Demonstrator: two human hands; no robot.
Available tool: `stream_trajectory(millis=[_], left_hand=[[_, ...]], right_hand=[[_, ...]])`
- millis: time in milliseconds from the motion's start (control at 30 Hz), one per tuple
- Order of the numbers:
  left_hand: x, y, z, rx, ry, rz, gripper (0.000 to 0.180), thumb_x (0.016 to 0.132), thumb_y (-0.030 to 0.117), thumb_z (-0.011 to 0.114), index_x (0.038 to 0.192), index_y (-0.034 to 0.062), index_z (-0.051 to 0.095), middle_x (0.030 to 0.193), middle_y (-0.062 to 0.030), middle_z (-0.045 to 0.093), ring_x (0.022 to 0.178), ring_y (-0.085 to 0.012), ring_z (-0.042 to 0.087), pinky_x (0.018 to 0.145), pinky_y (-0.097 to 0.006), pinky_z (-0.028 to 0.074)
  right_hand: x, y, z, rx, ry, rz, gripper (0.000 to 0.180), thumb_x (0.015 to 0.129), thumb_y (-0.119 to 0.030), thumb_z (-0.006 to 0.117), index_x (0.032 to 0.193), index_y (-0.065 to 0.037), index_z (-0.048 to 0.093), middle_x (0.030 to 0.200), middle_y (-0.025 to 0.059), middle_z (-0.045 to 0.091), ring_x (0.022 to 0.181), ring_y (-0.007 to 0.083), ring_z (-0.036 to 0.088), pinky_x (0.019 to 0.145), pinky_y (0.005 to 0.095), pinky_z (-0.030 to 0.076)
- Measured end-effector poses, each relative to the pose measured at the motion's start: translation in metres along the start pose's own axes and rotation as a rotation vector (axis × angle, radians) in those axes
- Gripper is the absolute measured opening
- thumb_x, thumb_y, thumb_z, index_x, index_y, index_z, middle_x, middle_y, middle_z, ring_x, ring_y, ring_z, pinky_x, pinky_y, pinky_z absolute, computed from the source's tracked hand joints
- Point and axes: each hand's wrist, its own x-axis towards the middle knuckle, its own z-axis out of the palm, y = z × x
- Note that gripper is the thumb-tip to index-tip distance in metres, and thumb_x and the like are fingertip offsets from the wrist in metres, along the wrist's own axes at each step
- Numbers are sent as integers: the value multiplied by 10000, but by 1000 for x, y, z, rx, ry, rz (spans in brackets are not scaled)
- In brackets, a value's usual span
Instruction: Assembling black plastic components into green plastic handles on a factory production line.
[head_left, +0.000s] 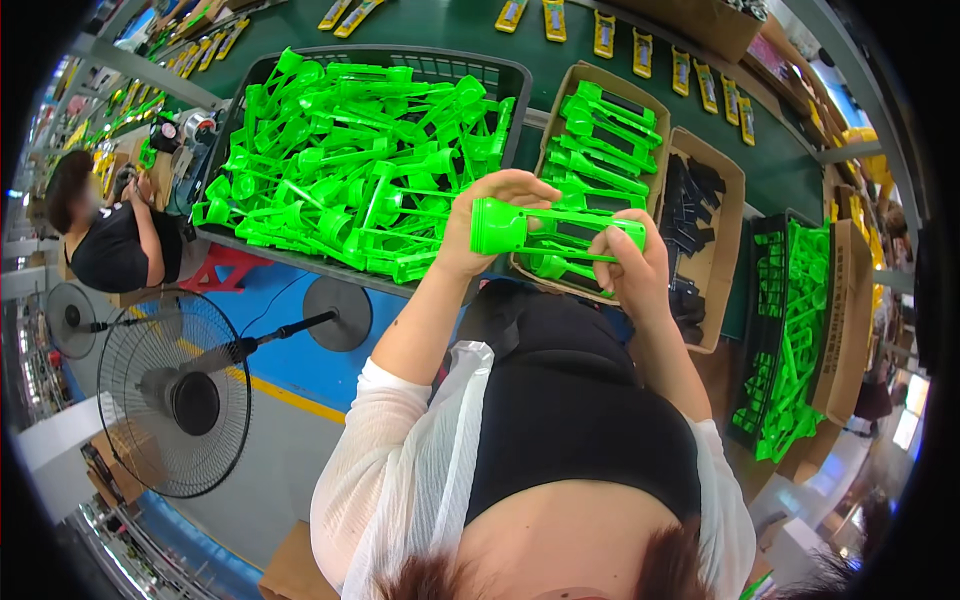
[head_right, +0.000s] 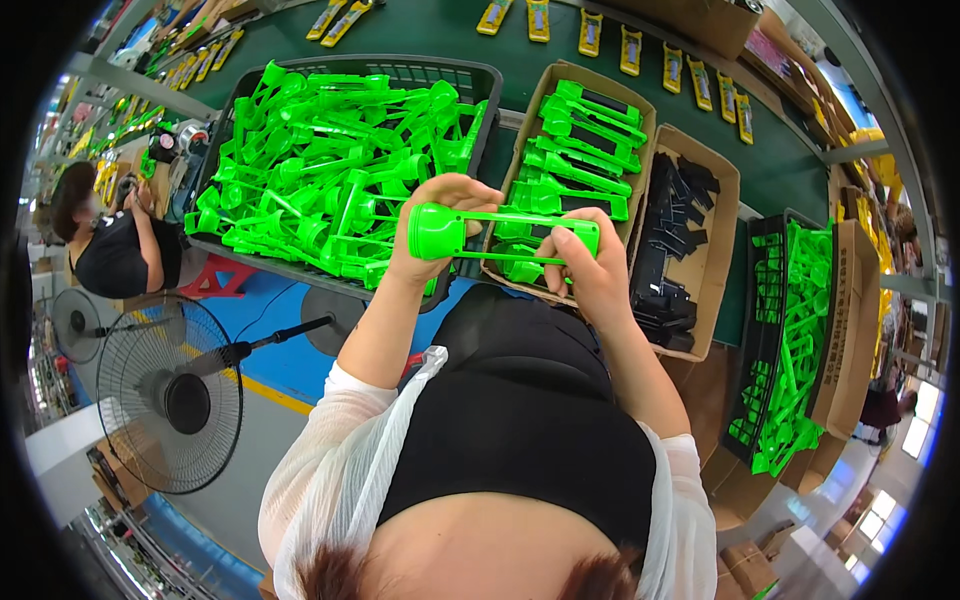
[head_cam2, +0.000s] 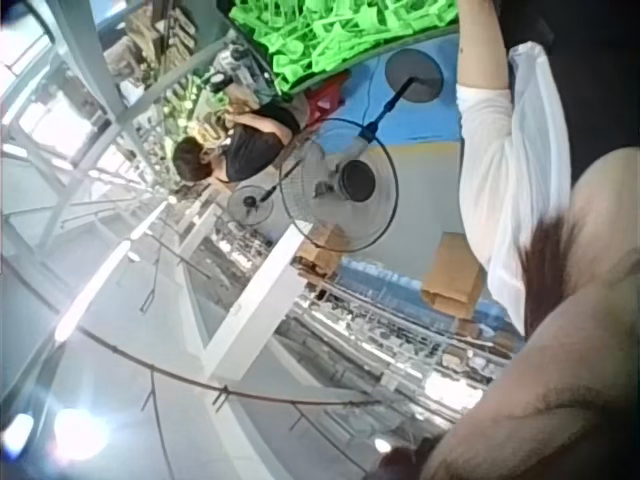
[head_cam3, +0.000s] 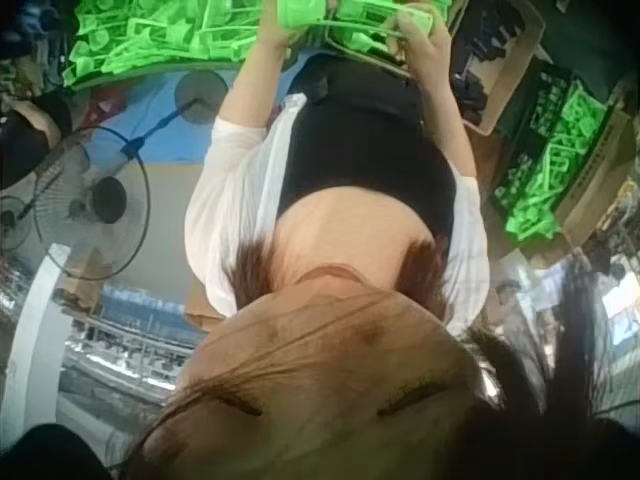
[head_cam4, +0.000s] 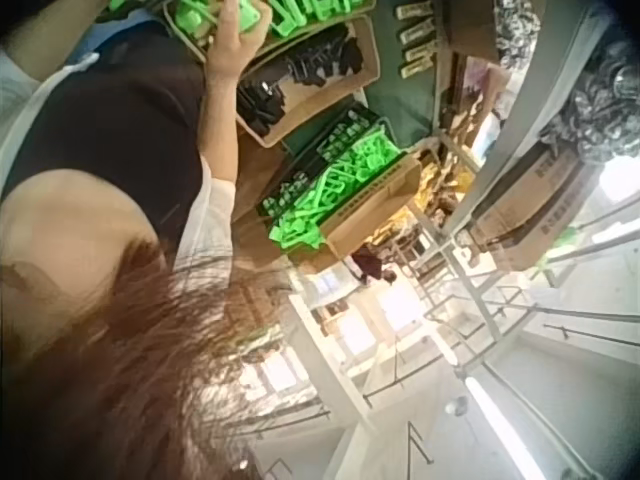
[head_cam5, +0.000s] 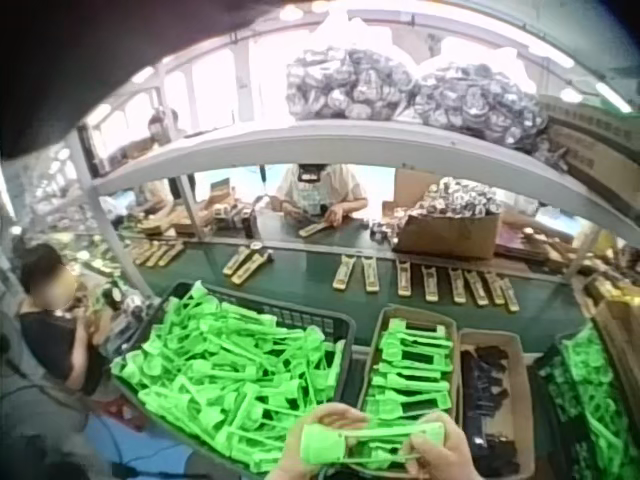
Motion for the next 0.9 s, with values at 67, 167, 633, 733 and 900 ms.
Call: stream_trajectory(millis=[67,167,633,733,900], left_hand=[[-6,-10,-9,-91,-10,-25,526,725,-40,609,1214,37,431,1078,-148,562,1010,-259,556,804,-315,486],[1,-8,0,48,-14,-1,576,739,-42,590,1265,60,377,1143,-130,518,992,-239,555,794,-308,482],[-31,-39,29,376,415,-168,251,712,-71,660,922,12,552,808,-28,583,733,-89,557,632,-195,458],[-38,-46,58,280,412,-300,216,704,-79,658,856,20,541,821,-33,579,732,-90,548,672,-210,454],[-31,-57,117,58,421,-528,291,764,-12,632,1039,20,544,925,-62,597,832,-138,577,726,-244,468]], right_hand=[[-7,1,-3,-30,22,-47,166,877,-137,487,964,-30,394,693,106,552,438,119,472,357,212,348],[-10,5,-10,94,157,105,177,864,-165,522,936,-40,420,678,88,539,432,130,471,339,216,316],[27,84,-260,-1168,640,134,226,744,-229,601,885,-55,575,809,137,614,825,301,591,726,379,473],[35,91,-303,-1319,448,-46,276,690,-144,674,925,-64,553,939,125,549,911,306,544,774,372,452],[28,88,-328,-1306,253,0,236,681,-179,684,773,-52,507,809,121,516,803,320,530,683,394,429]])
